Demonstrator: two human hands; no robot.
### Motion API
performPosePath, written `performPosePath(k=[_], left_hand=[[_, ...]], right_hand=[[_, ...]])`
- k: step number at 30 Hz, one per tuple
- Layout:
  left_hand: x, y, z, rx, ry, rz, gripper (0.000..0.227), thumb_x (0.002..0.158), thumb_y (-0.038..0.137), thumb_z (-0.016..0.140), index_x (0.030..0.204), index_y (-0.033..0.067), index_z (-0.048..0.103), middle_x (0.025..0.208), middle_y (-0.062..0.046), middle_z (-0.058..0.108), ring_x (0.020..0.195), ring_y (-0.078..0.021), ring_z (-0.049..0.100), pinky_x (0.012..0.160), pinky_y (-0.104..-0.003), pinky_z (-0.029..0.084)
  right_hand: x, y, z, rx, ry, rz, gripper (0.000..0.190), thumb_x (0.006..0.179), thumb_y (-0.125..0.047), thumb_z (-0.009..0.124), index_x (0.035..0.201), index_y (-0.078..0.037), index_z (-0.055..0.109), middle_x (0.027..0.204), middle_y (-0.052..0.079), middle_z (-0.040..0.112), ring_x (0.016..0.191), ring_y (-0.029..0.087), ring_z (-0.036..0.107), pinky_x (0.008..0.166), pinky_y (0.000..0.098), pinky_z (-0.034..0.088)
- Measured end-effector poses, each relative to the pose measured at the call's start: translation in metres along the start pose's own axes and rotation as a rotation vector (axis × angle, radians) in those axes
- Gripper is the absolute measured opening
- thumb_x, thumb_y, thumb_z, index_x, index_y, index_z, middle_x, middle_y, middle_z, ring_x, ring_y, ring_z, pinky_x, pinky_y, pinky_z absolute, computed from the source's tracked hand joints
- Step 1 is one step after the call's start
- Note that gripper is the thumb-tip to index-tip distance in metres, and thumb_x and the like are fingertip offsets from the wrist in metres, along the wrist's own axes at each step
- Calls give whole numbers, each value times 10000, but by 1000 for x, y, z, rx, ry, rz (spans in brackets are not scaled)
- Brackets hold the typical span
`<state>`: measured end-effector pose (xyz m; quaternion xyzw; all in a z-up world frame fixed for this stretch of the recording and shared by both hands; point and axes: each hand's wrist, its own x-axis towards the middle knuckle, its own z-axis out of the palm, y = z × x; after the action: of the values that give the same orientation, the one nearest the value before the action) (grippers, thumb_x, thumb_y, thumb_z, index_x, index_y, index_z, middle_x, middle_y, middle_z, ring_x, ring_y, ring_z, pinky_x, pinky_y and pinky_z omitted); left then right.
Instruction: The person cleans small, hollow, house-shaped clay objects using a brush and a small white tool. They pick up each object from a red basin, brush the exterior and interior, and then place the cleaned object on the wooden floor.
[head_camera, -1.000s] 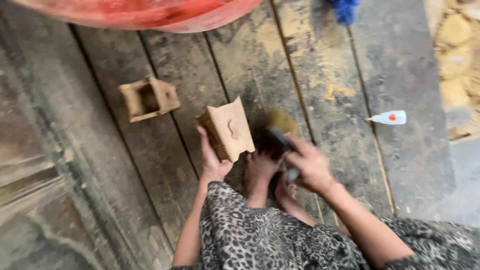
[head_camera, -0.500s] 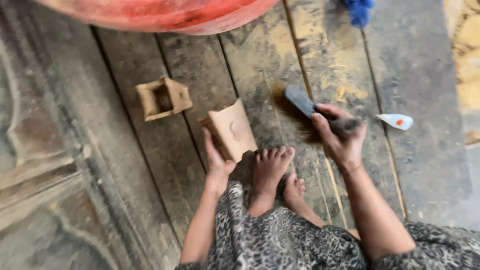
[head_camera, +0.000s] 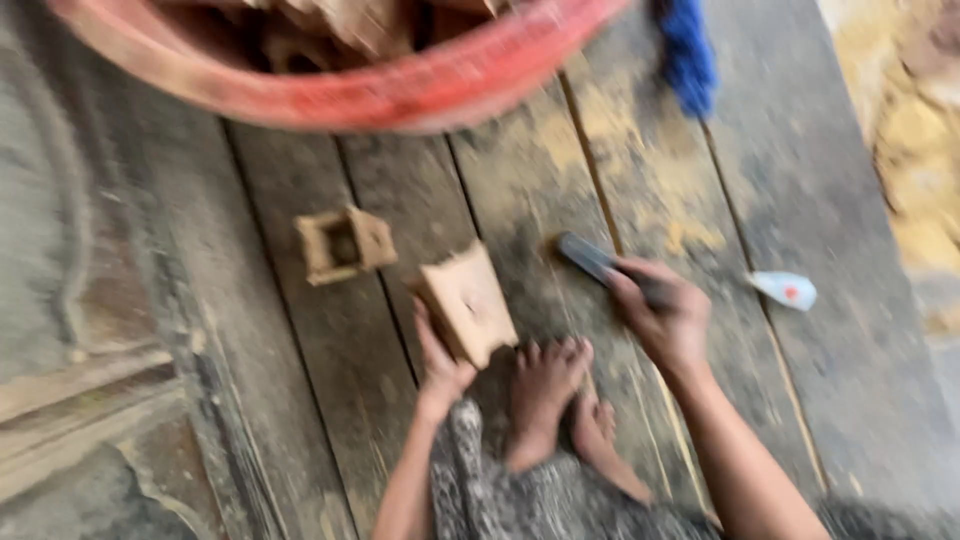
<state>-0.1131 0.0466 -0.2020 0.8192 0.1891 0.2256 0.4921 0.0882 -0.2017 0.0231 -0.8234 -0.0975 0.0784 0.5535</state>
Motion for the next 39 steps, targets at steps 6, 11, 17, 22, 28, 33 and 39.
performPosePath(k=[6,11,17,22,28,33,39], left_hand=[[111,191,-14,-1150,233,-1244,992,814,662,663,1583,105,377,1588,-174,415,1403,-354,478,1184,-499,384],[31,46,-7,336,-38,101,919,713,283,775,1511,-16,431,1490,-314,457,1334,-401,532,1154,-387,480],[56,83,32,-492,-225,-290,811,760,217,694,1500,50,407,1316,-167,554,1203,-266,550,1078,-357,451],[83,133,39,-1330,80,-1084,768,856,669,617,1423,153,581,1367,-199,630,1237,-348,633,1130,-514,458],[103,172,22,-1276,129,-1119,794,843,698,612,1449,189,544,1380,-102,639,1199,-239,637,1105,-442,487],[106,205,30,-1301,233,-1057,729,920,625,566,1443,123,486,1475,-90,541,1312,-256,554,1230,-469,357],[154,263,28,-1272,240,-1044,422,981,455,606,1245,128,646,1205,-81,672,1114,-195,655,1029,-389,516]], right_hand=[[-25,9,0,-106,16,52,208,957,-119,790,1147,-35,777,1082,194,761,1063,296,720,962,406,528],[-62,28,-6,19,15,105,233,967,-134,780,1164,-12,755,1104,188,743,1084,241,674,1004,402,512],[-46,-28,-16,26,30,73,249,857,-146,838,1097,-95,793,1014,133,781,963,240,738,878,402,566],[-22,-37,-43,210,222,-9,279,951,-140,747,1193,-6,712,910,93,675,862,134,607,836,340,556],[7,7,-32,-225,78,-141,203,894,-174,849,1090,-137,809,979,129,766,884,343,736,825,401,565],[0,-8,-6,118,46,-27,160,888,-113,820,1029,-44,788,969,175,774,986,258,725,927,444,547],[-20,0,2,206,170,117,219,968,-169,772,1154,-56,763,1113,172,758,1085,236,692,1003,408,524]])
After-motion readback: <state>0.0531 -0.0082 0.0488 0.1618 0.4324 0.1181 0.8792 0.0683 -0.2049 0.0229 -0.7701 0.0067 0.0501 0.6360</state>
